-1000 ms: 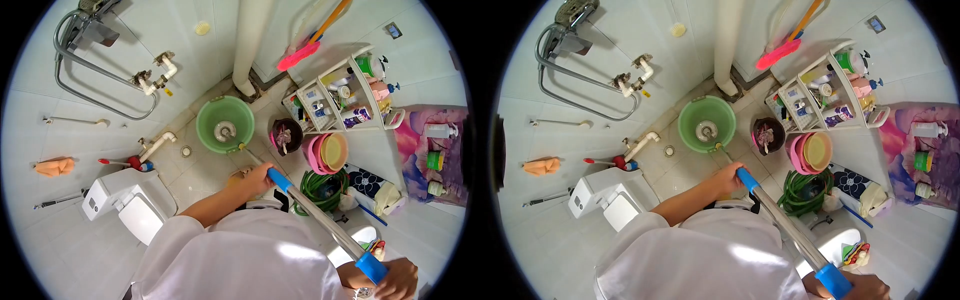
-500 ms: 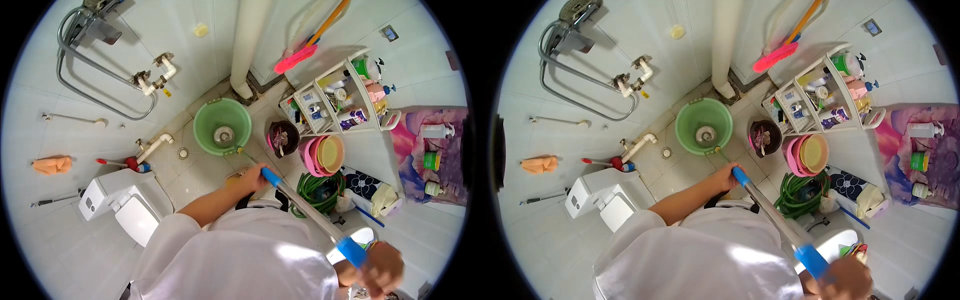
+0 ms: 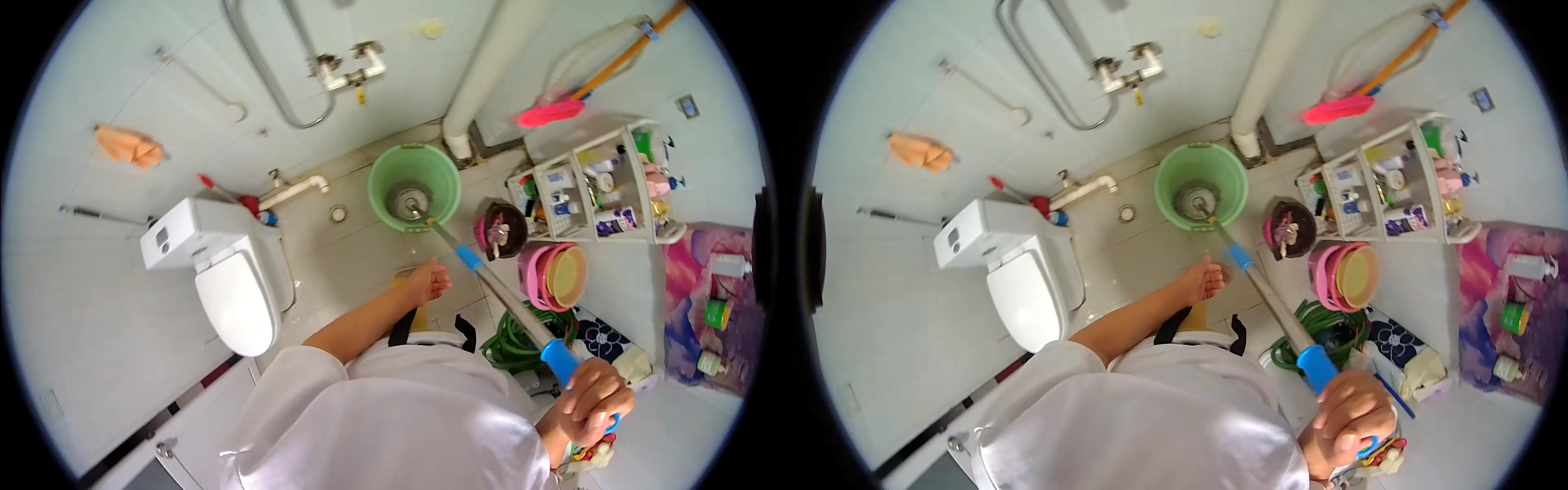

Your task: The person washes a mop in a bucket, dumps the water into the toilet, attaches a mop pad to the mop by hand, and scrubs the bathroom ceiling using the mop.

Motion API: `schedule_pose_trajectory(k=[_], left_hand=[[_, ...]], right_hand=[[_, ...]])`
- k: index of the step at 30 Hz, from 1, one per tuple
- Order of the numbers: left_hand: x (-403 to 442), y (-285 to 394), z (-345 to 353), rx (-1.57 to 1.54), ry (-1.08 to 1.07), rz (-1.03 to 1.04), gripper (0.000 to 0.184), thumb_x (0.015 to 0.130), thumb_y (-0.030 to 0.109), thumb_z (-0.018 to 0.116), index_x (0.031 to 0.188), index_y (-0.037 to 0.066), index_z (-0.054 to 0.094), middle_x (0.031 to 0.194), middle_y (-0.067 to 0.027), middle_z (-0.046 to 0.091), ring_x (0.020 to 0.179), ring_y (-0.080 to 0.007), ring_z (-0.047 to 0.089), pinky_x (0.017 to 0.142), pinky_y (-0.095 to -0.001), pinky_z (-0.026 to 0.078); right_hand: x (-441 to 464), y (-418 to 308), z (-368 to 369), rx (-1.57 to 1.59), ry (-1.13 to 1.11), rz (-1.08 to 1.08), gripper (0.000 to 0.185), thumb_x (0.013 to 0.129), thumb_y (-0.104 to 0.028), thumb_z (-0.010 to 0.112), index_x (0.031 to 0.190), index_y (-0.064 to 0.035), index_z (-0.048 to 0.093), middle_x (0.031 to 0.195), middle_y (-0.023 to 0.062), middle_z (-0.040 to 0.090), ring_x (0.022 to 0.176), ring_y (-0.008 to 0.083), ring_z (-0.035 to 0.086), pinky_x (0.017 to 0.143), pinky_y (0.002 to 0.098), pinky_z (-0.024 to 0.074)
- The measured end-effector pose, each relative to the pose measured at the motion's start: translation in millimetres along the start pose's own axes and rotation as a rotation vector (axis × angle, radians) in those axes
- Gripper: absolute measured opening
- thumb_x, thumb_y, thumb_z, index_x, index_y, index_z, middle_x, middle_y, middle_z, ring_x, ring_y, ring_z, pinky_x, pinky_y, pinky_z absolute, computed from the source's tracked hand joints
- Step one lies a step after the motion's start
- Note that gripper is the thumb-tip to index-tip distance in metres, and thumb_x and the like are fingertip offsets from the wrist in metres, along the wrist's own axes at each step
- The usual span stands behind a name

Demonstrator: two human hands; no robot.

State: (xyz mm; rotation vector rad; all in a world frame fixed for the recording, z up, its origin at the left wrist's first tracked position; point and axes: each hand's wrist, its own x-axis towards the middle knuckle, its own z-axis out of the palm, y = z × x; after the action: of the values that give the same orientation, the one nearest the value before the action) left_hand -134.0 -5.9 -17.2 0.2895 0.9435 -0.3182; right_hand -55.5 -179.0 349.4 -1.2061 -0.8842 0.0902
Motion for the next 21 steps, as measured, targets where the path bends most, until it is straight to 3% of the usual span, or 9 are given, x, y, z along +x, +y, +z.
schedule_pose_trajectory(k=[8, 10, 14, 15, 17, 19, 21], left_hand=[[-35.2, -61.4, -126.2, -0.360, 0.367, 0.144, 0.020, 0.089, 0.032, 0.046, 0.089, 0.014, 0.054, 0.068, 0.0009, 0.058, 0.057, -0.0144, 0.058, 0.047, -0.0277, 0.042], [-50.2, -73.0, -168.3, -0.324, 0.437, 0.216, 0.013, 0.088, 0.025, 0.051, 0.091, 0.013, 0.055, 0.070, 0.0004, 0.060, 0.061, -0.0141, 0.060, 0.046, -0.0268, 0.043], [-75.5, -97.7, -268.8, -0.419, 0.676, 0.339, 0.007, 0.084, 0.014, 0.054, 0.087, 0.011, 0.059, 0.078, -0.0042, 0.059, 0.070, -0.0164, 0.060, 0.055, -0.0296, 0.046], [-74.1, -117.7, -307.9, -0.122, 0.694, 0.461, 0.009, 0.085, 0.015, 0.053, 0.092, 0.010, 0.057, 0.084, -0.0052, 0.058, 0.074, -0.0169, 0.059, 0.059, -0.0293, 0.046], [-61.2, -168.3, -400.1, 0.195, 0.704, 0.514, 0.017, 0.086, 0.023, 0.052, 0.097, 0.011, 0.055, 0.092, -0.0069, 0.057, 0.083, -0.0187, 0.056, 0.067, -0.0327, 0.046], [-63.7, -174.6, -450.5, 0.187, 0.703, 0.464, 0.022, 0.086, 0.031, 0.053, 0.097, 0.011, 0.055, 0.094, -0.0076, 0.057, 0.088, -0.0199, 0.054, 0.070, -0.0364, 0.046], [-83.8, -161.2, -472.4, -1.000, 0.752, 0.300, 0.040, 0.086, 0.026, 0.055, 0.119, 0.007, 0.044, 0.117, -0.0079, 0.047, 0.103, -0.0270, 0.047, 0.080, -0.0427, 0.045]], right_hand=[[12.4, 9.8, 33.5, 0.005, -0.025, -0.051, 0.019, 0.084, -0.021, 0.053, 0.073, -0.0125, 0.041, 0.048, -0.0040, 0.037, 0.040, 0.0064, 0.035, 0.051, 0.0262, 0.0349], [19.3, 12.8, 47.8, -0.014, 0.024, -0.052, 0.021, 0.084, -0.022, 0.052, 0.070, -0.0137, 0.039, 0.048, -0.0045, 0.033, 0.041, 0.0059, 0.032, 0.052, 0.0259, 0.0324], [25.7, 19.0, 69.8, -0.028, 0.057, -0.069, 0.019, 0.083, -0.020, 0.051, 0.069, -0.0149, 0.039, 0.050, -0.0042, 0.031, 0.043, 0.0065, 0.030, 0.054, 0.0260, 0.0292], [25.6, 21.0, 72.6, 0.013, 0.116, -0.070, 0.018, 0.081, -0.018, 0.050, 0.068, -0.0153, 0.039, 0.050, -0.0042, 0.031, 0.045, 0.0066, 0.031, 0.055, 0.0263, 0.0280], [30.9, 19.2, 67.2, 0.023, 0.122, -0.066, 0.017, 0.081, -0.017, 0.050, 0.068, -0.0152, 0.039, 0.051, -0.0044, 0.030, 0.046, 0.0067, 0.031, 0.055, 0.0266, 0.0277], [37.8, 22.7, 72.4, 0.028, 0.175, -0.088, 0.025, 0.080, -0.017, 0.051, 0.062, -0.0161, 0.034, 0.052, -0.0042, 0.027, 0.048, 0.0075, 0.029, 0.057, 0.0275, 0.0258], [40.8, 24.9, 91.6, -0.056, 0.234, -0.115, 0.036, 0.080, -0.017, 0.051, 0.055, -0.0176, 0.025, 0.053, -0.0034, 0.024, 0.051, 0.0089, 0.026, 0.059, 0.0291, 0.0232]])
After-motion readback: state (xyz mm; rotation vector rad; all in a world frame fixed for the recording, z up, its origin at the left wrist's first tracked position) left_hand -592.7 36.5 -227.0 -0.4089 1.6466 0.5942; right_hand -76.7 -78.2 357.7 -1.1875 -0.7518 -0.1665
